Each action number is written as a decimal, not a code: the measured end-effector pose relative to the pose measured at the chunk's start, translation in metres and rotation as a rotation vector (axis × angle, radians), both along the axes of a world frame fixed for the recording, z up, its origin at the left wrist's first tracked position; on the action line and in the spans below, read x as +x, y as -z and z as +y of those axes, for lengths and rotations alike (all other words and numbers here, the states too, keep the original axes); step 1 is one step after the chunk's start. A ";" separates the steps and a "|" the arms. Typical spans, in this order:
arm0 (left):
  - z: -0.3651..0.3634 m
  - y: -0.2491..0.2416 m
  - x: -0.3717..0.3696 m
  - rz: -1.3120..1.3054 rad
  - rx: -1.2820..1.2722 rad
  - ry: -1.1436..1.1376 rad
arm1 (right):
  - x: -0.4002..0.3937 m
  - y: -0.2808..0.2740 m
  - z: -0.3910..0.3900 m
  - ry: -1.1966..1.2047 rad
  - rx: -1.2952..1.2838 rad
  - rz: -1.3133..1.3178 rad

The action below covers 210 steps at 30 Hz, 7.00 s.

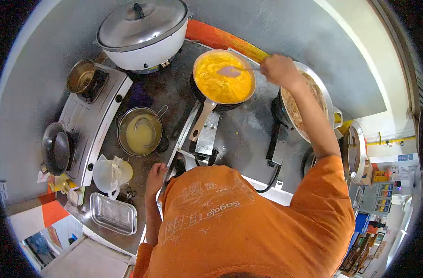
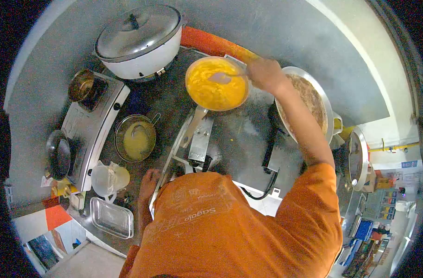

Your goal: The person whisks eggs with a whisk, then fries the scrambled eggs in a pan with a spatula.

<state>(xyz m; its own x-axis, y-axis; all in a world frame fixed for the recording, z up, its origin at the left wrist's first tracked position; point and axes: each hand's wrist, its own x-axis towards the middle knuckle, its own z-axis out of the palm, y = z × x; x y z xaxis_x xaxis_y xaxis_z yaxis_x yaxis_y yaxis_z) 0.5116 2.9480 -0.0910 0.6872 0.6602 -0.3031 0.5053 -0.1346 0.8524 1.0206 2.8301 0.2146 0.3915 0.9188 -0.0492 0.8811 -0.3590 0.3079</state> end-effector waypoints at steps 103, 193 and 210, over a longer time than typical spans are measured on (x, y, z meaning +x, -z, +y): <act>0.011 0.016 0.029 0.042 0.020 0.106 | -0.037 -0.002 -0.028 -0.392 -0.238 -0.064; -0.011 0.062 0.010 -0.176 -0.714 -0.262 | 0.013 -0.030 -0.018 -0.109 -0.135 -0.010; -0.031 0.005 -0.006 -0.174 -0.663 -0.432 | 0.118 0.065 0.027 -0.031 0.079 -0.051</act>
